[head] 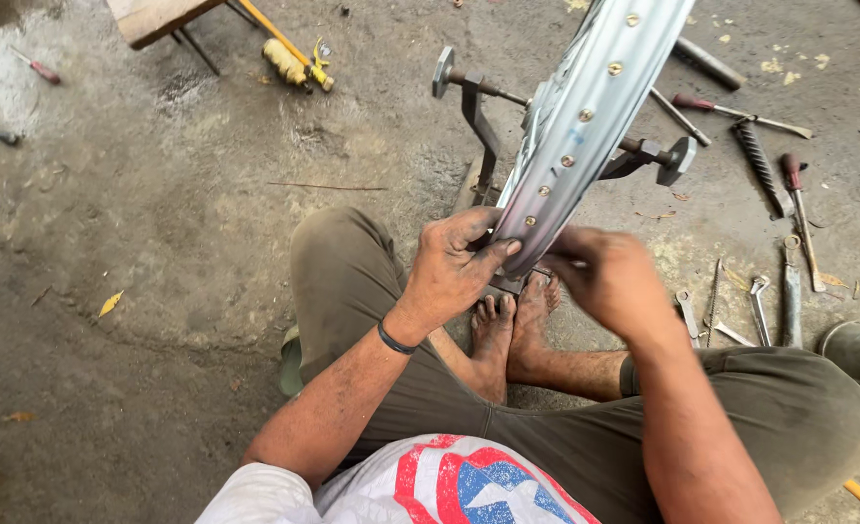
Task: The person sits on the floor and uses a spoke wrench to tighten the nipples on a bicycle wheel mounted in a truing stand. The person rotates the wheel periodically to access different spokes and continues tightening them.
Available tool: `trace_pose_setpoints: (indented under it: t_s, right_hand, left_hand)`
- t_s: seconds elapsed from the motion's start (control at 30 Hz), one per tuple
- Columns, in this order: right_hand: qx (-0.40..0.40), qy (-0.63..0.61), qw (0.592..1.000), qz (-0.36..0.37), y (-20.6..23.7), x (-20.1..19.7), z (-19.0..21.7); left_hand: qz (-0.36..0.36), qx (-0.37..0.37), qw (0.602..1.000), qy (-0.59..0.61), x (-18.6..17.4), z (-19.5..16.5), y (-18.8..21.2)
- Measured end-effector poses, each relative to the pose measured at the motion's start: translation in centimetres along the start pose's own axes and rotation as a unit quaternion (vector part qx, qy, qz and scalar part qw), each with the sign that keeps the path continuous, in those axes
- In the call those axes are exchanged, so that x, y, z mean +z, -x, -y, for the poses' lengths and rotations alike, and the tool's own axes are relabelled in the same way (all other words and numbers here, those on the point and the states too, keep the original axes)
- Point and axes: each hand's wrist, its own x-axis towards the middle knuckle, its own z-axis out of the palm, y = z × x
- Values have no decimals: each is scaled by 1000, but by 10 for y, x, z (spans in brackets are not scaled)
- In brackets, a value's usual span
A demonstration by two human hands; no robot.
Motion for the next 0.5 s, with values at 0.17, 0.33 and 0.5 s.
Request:
trace_pose_setpoints:
  t_s: [0.17, 0.33, 0.5]
  right_hand:
    - [-42, -102, 993, -40, 1, 27, -12]
    - [-18, 12, 993, -117, 9, -15, -6]
    - [-188, 155, 952, -185, 9, -40, 29]
  left_hand:
    - [37, 26, 999, 4, -5, -5, -3]
    - [41, -4, 999, -4, -4, -3, -2]
    - [44, 24, 998, 49, 4, 2, 2]
